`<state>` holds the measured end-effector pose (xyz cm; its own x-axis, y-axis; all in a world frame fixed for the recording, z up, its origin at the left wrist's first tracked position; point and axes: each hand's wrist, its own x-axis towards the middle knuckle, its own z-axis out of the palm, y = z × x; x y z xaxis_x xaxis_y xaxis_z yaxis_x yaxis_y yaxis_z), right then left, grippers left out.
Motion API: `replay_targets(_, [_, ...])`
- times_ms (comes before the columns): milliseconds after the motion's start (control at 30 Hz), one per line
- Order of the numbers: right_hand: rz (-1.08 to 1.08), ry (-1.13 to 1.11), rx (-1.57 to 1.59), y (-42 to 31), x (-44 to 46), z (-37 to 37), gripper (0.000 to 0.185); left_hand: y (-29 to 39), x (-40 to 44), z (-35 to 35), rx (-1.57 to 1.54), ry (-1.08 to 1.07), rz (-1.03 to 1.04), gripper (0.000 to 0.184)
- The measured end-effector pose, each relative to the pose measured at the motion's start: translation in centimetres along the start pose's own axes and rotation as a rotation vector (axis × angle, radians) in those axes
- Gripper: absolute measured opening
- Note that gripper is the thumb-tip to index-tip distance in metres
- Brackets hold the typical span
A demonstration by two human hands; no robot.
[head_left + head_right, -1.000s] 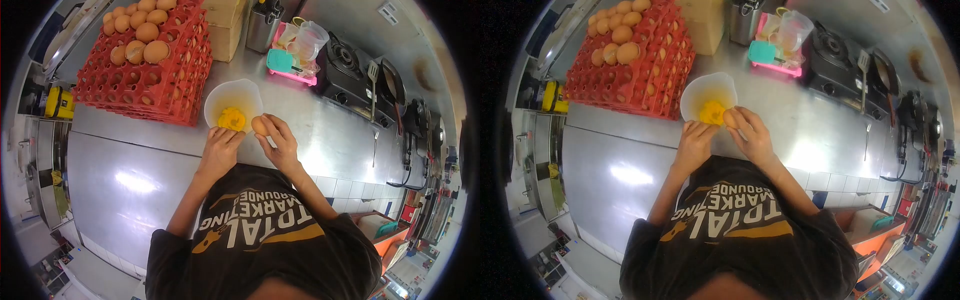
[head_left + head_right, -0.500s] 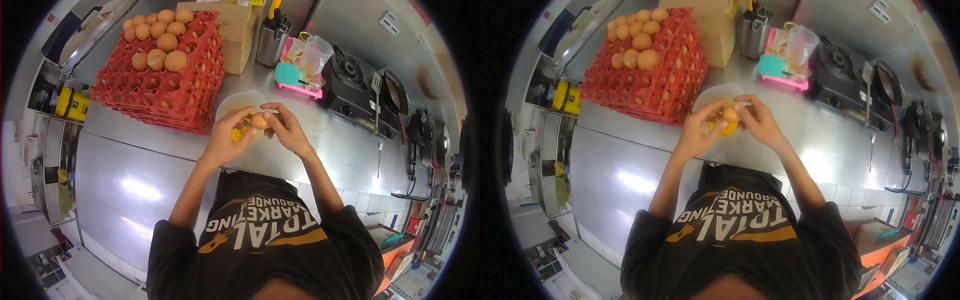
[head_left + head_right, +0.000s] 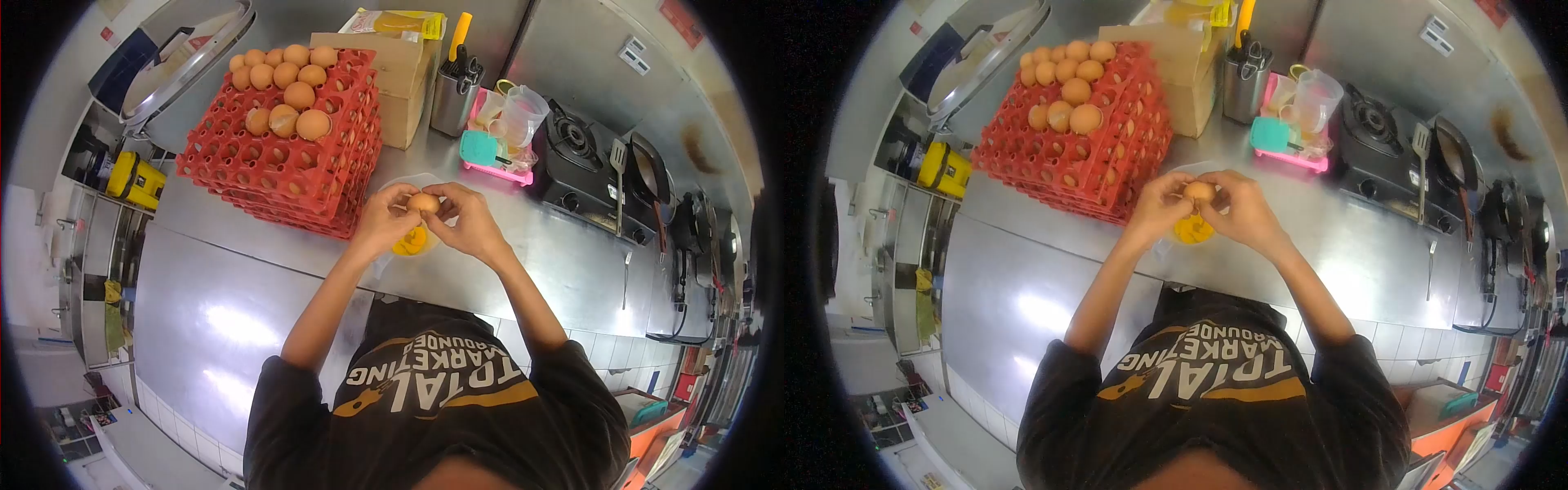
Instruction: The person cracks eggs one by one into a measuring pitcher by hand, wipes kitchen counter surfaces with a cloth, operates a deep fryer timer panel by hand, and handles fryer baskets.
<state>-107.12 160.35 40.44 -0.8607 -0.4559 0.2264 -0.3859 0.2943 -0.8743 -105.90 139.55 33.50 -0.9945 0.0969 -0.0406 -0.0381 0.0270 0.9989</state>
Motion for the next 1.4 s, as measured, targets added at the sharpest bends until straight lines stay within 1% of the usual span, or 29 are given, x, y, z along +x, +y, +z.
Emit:
replay_targets(133, [-0.053,-0.025,-0.064,-0.1,0.2,-0.1,0.038,2.0,-0.3,-0.3,0.077,-0.071,-0.015,0.030])
replay_targets(200, [-0.050,0.003,-0.019,0.2,0.2,-0.1,0.036,3.1,-0.7,-0.5,-0.103,-0.095,-0.106,0.032])
replay_targets(233, [-0.051,0.006,-0.019,0.1,0.2,-0.2,0.036,3.1,-0.6,-0.8,-0.101,-0.097,-0.104,0.032])
replay_targets(300, [-0.023,-0.005,-0.005,-0.3,0.3,-0.1,0.035,2.8,-0.6,-1.3,-0.151,-0.168,-0.093,0.035])
replay_targets(433, [-0.038,0.043,-0.021,0.1,0.3,0.6,0.034,3.0,-0.6,-1.4,-0.118,-0.179,-0.069,0.037])
replay_targets(500, [-0.051,0.060,-0.086,0.1,0.5,0.8,0.034,3.6,-0.6,-1.2,-0.098,-0.144,-0.103,0.037])
replay_targets(600, [-0.066,0.083,-0.090,-0.1,0.6,1.1,0.034,3.7,-0.6,-1.1,-0.090,-0.126,-0.111,0.033])
replay_targets(733, [-0.084,0.084,-0.150,-0.4,0.6,1.3,0.034,3.1,-0.4,-0.6,-0.063,-0.099,-0.109,0.034])
replay_targets(800, [-0.085,0.099,-0.187,-0.5,0.6,1.7,0.036,2.5,-0.5,-0.1,0.034,-0.008,-0.052,0.034])
replay_targets(900, [-0.087,0.110,-0.208,-0.4,0.5,2.0,0.037,1.8,-0.4,-0.2,0.068,0.010,-0.007,0.036])
replay_targets(1100, [-0.118,0.142,-0.156,0.5,0.4,2.6,0.037,0.4,-0.1,-0.6,0.138,0.029,0.003,0.041])
replay_targets(1233, [-0.126,0.151,-0.138,0.8,0.1,2.7,0.036,0.6,-0.4,-0.4,0.129,0.033,0.024,0.042])
replay_targets(1300, [-0.124,0.162,-0.173,1.1,0.1,2.7,0.036,0.4,-0.4,-0.4,0.222,0.063,0.042,0.043])
replay_targets(1400, [-0.121,0.136,-0.140,0.9,-0.1,2.1,0.039,1.4,-0.9,0.0,0.209,0.046,0.086,0.041])
